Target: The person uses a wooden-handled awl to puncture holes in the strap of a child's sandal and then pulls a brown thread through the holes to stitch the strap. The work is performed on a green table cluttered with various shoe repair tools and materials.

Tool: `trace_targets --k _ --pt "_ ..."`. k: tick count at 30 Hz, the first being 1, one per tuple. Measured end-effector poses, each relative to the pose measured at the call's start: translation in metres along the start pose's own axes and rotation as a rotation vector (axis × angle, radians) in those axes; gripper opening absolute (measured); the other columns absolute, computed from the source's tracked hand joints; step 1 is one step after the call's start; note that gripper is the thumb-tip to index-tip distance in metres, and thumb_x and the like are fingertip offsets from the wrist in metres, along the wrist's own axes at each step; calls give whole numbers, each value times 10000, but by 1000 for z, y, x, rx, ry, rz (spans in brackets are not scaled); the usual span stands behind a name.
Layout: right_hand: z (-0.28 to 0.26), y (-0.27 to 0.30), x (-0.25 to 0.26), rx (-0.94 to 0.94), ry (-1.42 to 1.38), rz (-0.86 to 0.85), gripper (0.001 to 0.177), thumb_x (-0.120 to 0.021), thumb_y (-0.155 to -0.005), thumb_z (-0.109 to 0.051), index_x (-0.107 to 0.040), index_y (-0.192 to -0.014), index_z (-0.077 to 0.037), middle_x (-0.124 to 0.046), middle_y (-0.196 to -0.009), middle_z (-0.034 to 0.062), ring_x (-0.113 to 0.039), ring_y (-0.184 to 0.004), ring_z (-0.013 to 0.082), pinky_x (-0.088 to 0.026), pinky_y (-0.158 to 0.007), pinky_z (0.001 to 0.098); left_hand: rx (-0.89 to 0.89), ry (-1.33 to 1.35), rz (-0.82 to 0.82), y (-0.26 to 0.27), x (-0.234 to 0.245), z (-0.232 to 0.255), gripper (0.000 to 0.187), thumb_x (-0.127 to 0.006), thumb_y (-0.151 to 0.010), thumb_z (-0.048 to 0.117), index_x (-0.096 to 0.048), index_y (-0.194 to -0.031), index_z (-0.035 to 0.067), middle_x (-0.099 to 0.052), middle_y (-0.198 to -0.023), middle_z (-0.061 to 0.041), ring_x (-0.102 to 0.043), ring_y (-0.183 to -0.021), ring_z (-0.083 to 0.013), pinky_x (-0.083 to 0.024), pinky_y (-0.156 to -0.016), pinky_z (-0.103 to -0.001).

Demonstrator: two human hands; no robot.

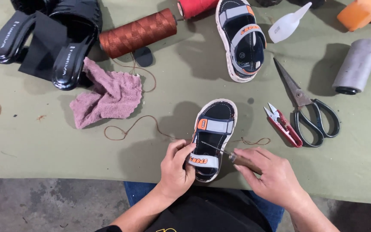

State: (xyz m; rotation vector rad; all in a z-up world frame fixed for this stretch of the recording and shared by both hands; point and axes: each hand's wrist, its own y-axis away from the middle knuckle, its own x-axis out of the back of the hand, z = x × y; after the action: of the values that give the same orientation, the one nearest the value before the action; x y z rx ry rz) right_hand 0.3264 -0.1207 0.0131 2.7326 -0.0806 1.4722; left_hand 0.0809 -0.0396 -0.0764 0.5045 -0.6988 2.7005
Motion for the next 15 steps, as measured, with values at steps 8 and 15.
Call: trace_targets --k 8,15 --pt "-10 -8 8 105 56 55 288 -729 -893 -267 -727 -1177 -219 -763 -1063 -94 -738 -856 75 -577 -537 275 -110 28 25 2 -2 -4 361 -687 -946 -45 -626 -1269 104 -565 -1159 -180 -678 -884 -234 -553 -708 -288" --pt "-6 -15 9 61 141 -15 318 -695 -911 -327 -721 -1215 -236 -751 -1022 -84 -730 -886 105 -577 -540 328 -100 -12 -29 -1 -4 -6 468 -548 -886 -158 -631 -1266 102 -571 -1183 -176 -696 -904 -260 -575 -739 -313"
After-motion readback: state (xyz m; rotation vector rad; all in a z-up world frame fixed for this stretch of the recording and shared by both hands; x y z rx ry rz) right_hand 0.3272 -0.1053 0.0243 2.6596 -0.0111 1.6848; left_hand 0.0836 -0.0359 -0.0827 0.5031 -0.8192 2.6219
